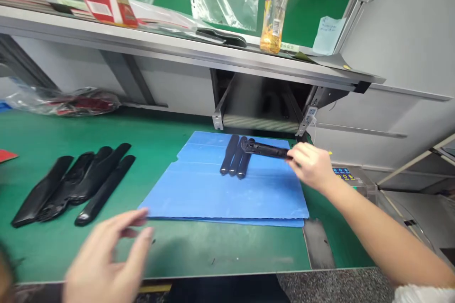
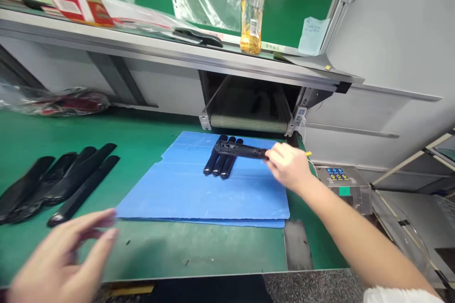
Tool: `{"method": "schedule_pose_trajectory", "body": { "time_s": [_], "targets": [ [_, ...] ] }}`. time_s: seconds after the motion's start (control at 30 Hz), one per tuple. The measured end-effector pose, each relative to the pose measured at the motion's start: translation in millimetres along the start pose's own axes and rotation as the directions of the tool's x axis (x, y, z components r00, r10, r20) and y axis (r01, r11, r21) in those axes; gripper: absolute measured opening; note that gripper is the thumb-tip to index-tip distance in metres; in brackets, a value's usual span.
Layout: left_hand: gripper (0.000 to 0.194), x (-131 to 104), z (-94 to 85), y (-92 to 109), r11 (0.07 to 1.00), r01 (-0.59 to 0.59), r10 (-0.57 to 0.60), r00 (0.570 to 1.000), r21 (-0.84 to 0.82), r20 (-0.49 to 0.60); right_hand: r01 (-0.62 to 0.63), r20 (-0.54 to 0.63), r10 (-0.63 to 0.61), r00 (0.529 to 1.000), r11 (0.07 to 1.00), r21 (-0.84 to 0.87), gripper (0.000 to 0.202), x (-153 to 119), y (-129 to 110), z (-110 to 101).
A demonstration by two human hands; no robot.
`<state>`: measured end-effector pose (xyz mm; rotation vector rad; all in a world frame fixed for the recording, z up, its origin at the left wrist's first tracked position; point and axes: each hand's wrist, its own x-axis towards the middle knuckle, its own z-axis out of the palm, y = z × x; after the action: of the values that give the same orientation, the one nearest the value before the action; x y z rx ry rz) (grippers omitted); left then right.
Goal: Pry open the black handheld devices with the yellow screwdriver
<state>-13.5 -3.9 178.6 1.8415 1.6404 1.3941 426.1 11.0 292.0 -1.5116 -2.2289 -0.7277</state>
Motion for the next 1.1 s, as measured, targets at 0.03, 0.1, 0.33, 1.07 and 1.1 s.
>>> {"method": "schedule_pose_trajectory", "body": {
  "time_s": [0.03, 0.1, 0.33, 1.07, 1.1],
  "targets": [
    [0.036, -16, 9.9, 16, 0.991, -0.005, 0.018, 0.995, -0.131, 0.096, 0.026, -0.023, -0.025, 0.999, 0.999, 0.022, 0.021, -8, -30, -13],
    [0.056, -44, 33.0, 50, 0.855, 0.137, 0.009, 0.961, -0.500, 0.277, 0.062, -0.078, -0.049, 0.996, 0.981, 0.181, 0.016, -24, -96, -30],
    [0.043, -62, 47.3, 109, -0.033, 0.351, -0.284, 0.894, -0.936, 0.346, -0.025, -0.106, 0.111, 0.988, 0.799, 0.601, 0.020, -79, -262, -25],
    [0.060, -80, -35.6, 47, -0.043, 0.568, -0.179, 0.805, -0.822, 0.565, 0.170, -0.169, -0.050, 0.984, 0.519, 0.838, 0.042, -52, -309, -21],
    [0.060, -83, -35.9, 49, -0.013, 0.575, -0.194, 0.801, -0.818, 0.566, 0.158, -0.165, -0.037, 0.986, 0.548, 0.821, 0.041, -44, -310, -17]
  ]
}}
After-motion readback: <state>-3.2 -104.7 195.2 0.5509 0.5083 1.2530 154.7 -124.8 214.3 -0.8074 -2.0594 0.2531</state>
